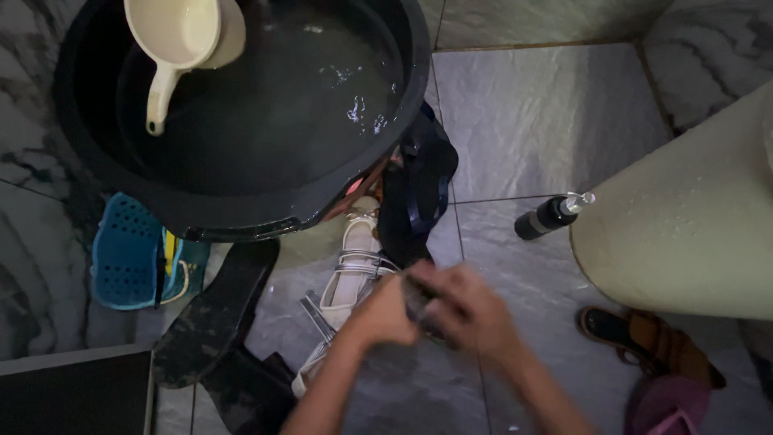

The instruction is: The person cleans a pair of shoes by scrubbing them with a brush and rinsing them with water from a plastic scoop.

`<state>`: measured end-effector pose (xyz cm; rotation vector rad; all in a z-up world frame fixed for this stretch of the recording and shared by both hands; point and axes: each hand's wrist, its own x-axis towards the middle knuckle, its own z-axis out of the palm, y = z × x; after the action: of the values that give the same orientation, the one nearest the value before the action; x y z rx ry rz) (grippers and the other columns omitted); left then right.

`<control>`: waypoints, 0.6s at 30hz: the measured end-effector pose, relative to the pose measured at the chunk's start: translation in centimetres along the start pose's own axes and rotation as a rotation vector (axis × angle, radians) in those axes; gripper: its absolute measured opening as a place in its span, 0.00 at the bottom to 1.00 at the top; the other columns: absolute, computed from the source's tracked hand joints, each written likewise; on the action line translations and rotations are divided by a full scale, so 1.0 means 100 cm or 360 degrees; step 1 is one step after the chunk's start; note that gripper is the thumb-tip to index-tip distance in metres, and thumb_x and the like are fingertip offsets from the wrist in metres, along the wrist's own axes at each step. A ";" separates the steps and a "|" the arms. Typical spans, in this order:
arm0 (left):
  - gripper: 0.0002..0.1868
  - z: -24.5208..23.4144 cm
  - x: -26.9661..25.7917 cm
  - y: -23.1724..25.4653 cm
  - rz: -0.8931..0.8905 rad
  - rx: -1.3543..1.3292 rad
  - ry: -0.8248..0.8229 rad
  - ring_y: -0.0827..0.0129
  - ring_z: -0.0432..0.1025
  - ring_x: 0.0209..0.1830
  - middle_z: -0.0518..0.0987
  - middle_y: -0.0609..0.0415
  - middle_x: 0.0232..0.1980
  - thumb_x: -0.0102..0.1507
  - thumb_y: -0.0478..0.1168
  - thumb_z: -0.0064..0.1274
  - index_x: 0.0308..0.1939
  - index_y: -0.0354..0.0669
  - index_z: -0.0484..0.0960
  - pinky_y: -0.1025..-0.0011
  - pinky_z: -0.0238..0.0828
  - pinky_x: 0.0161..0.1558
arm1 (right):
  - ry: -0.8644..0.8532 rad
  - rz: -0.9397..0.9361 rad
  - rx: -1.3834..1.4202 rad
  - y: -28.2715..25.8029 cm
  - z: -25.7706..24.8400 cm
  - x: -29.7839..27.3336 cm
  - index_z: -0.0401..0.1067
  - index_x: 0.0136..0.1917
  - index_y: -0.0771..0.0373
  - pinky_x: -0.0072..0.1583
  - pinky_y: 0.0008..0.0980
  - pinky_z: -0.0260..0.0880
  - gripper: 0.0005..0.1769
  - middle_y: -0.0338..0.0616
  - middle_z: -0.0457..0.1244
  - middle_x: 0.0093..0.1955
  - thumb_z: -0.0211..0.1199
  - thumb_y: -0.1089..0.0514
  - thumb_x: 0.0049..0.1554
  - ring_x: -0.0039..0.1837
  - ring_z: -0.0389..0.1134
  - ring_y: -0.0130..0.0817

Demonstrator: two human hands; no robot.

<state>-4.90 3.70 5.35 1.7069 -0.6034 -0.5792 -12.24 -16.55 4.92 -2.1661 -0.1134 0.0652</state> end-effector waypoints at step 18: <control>0.38 0.024 -0.031 -0.034 0.0056 0.0131 0.0344 0.60 0.82 0.49 0.86 0.45 0.48 0.42 0.33 0.59 0.60 0.38 0.81 0.68 0.76 0.54 | 0.0514 0.0457 -0.0440 0.080 -0.006 -0.019 0.71 0.71 0.35 0.55 0.36 0.68 0.28 0.46 0.58 0.49 0.66 0.53 0.58 0.50 0.63 0.41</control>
<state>-8.47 4.64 1.68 1.8039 -0.5067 -0.3427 -13.65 -21.71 -1.40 -2.4230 0.3955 -0.1444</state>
